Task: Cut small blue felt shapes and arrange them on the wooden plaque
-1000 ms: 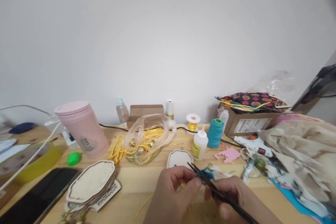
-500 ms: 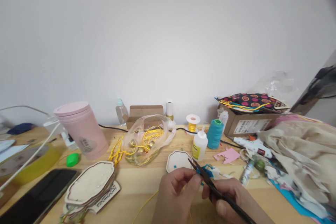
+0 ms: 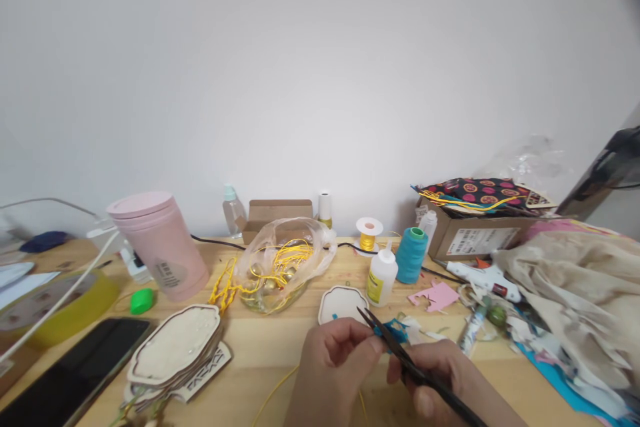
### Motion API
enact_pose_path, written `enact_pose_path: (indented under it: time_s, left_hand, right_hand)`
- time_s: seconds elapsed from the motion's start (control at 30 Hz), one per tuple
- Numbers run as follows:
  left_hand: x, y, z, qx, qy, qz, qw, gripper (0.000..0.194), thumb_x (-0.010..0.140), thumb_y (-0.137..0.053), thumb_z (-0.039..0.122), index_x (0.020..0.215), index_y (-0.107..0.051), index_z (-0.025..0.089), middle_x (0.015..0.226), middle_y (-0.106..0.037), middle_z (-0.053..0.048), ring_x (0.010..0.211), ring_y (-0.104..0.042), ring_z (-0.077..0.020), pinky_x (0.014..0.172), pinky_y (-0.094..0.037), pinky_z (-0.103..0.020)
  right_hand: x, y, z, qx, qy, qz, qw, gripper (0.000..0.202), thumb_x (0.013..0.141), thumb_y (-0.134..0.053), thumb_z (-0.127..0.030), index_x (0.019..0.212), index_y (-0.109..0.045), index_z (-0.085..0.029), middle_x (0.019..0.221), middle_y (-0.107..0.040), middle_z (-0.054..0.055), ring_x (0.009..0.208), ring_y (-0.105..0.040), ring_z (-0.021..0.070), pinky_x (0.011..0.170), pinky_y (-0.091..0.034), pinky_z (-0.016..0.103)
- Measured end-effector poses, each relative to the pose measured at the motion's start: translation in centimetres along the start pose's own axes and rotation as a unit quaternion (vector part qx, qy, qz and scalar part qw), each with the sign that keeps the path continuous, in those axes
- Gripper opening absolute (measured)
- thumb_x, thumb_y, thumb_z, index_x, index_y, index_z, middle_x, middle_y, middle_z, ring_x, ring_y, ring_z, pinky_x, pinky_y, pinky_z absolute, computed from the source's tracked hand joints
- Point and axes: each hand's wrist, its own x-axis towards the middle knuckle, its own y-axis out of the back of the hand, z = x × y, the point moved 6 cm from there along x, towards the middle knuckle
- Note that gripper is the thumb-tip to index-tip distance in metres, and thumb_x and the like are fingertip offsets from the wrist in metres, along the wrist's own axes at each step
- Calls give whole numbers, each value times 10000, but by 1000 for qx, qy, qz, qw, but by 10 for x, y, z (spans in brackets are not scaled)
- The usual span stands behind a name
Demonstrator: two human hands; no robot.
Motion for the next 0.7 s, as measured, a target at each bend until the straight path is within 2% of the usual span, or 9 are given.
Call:
enact_pose_path:
  time_s: [0.1,0.27,0.37,0.53,0.7]
  left_hand:
    - [0,0,0,0,17,-4,1000,153,613,-552,252,500,-560,150,525,-584,-11,587,-494,-167,588,-362,-263]
    - [-1,6,4,5,28,41,999,119,566,-573,190,450,-564,162,438,-476,60,504,-420,-109,507,-323,-205]
    - [-1,7,4,-9,38,36,999,117,560,-576,161,443,-575,172,435,-493,68,504,-437,-104,518,-337,-195]
    - [-2,9,2,-18,42,41,998,106,556,-582,134,464,-600,183,462,-550,69,528,-475,-106,522,-343,-189]
    - [-2,7,-1,-14,58,29,998,116,552,-572,143,440,-576,174,432,-516,69,491,-443,-103,509,-334,-205]
  right_hand:
    - [-1,1,4,11,-7,-7,1000,515,627,-534,-630,722,-599,-129,532,-338,-49,473,-271,92,417,-207,209]
    - [0,3,9,8,4,-42,999,459,660,-540,-582,738,-595,-134,520,-322,-55,452,-271,84,392,-199,198]
    - [0,1,7,-7,19,-73,997,456,671,-526,-575,718,-594,-126,496,-317,-57,434,-262,79,376,-185,197]
    - [1,1,3,-19,25,-51,998,455,673,-514,-581,692,-588,-132,506,-315,-50,452,-265,86,376,-195,193]
    - [1,-1,-1,-6,16,-71,997,474,656,-528,-587,694,-595,-120,474,-299,-61,418,-243,73,356,-177,186]
